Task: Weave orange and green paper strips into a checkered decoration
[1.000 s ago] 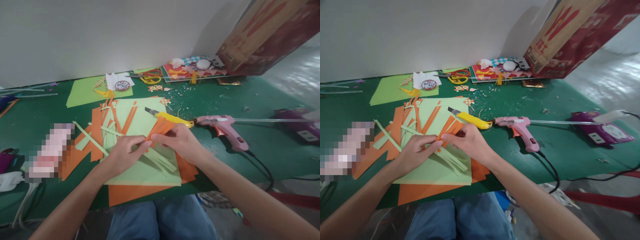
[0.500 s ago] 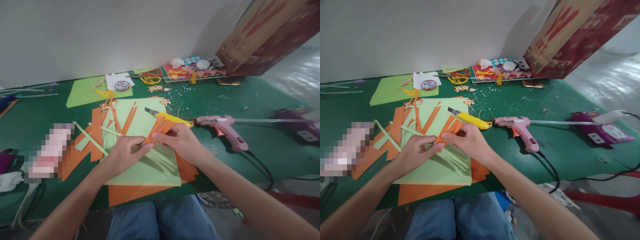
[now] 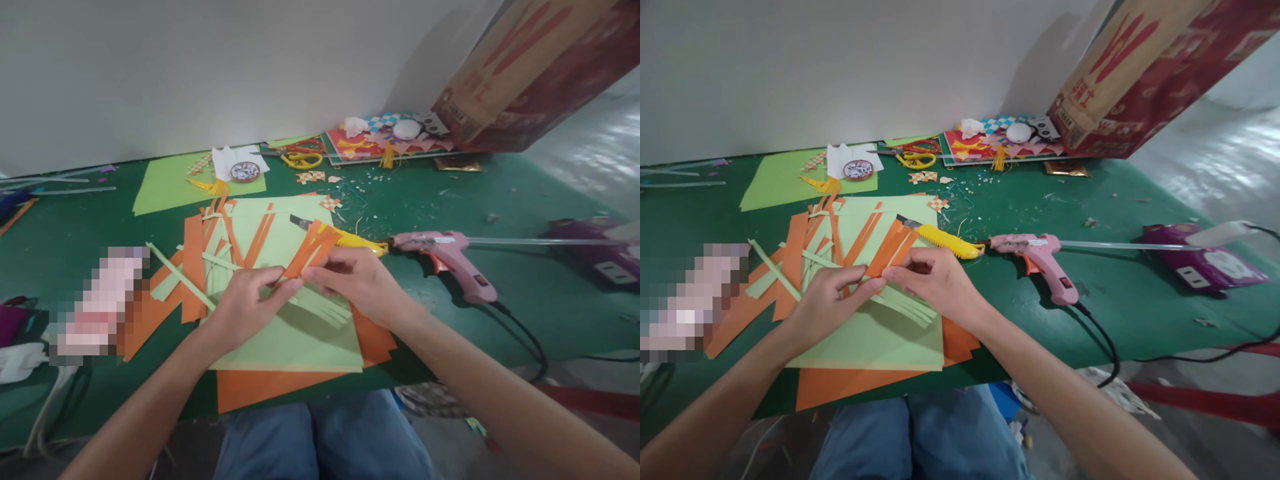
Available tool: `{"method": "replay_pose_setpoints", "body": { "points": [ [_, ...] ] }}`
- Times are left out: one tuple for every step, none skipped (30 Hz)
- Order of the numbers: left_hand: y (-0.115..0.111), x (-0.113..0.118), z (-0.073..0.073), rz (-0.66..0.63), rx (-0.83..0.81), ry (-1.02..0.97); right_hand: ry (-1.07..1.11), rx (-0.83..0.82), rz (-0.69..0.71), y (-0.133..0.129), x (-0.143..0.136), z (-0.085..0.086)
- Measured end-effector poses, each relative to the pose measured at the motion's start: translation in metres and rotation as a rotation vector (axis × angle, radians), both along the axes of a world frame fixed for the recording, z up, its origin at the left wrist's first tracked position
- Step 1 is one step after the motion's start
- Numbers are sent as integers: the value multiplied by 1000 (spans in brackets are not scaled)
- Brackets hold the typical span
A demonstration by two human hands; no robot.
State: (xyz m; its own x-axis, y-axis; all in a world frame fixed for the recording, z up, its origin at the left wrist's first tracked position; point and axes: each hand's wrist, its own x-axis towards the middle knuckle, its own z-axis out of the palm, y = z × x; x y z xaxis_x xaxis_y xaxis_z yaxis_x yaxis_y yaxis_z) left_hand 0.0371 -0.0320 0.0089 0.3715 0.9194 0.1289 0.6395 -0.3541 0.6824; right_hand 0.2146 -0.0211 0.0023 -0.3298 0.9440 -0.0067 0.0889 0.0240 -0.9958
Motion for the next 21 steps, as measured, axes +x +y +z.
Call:
{"method": "replay_pose_setpoints", "body": {
  "points": [
    [0,0,0,3,-11,-6,9,3,-6,0,0,0],
    [0,0,1,4,-21,-10,12,6,-17,0,0,1],
    [0,0,1,-1,-32,-12,10,9,-34,1,0,1],
    [-1,0,2,-10,-42,-12,0,13,-54,1,0,1],
    [-1,-1,2,-20,-48,-12,-15,16,-76,1,0,1],
    [-1,-1,3,-28,-46,-13,-30,19,-94,1,0,1],
    [-1,-1,3,-32,-37,-16,-44,23,-106,2,0,0],
    [-1,-1,3,-33,-22,-20,-51,27,-109,2,0,0],
    [-1,-1,2,-32,-6,-23,-49,31,-105,1,0,-1],
    [-1,-1,2,-31,9,-26,-41,34,-94,1,0,-1],
    [-1,-1,2,-30,19,-30,-32,33,-77,1,0,-2],
    [-1,-1,1,-29,25,-32,-25,30,-57,1,1,-2],
    [-1,-1,1,-29,27,-35,-27,23,-31,1,1,-2],
    [-2,-1,1,-29,25,-37,-34,14,-6,1,0,-2],
    [-2,-1,1,-29,22,-40,-42,6,17,1,0,-2],
    [-2,-2,1,-30,17,-44,-47,4,34,1,0,-3],
    [-2,-2,2,-31,12,-51,-49,4,43,1,0,-3],
    [-2,-2,2,-32,4,-60,-48,5,50,2,0,-3],
    [-2,-2,3,-33,-6,-70,-47,8,51,2,0,-4],
    [-2,-2,4,-35,-16,-80,-46,12,46,2,0,-4],
    [-2,-2,4,-37,-24,-89,-49,15,40,2,0,-4]
  ]
}}
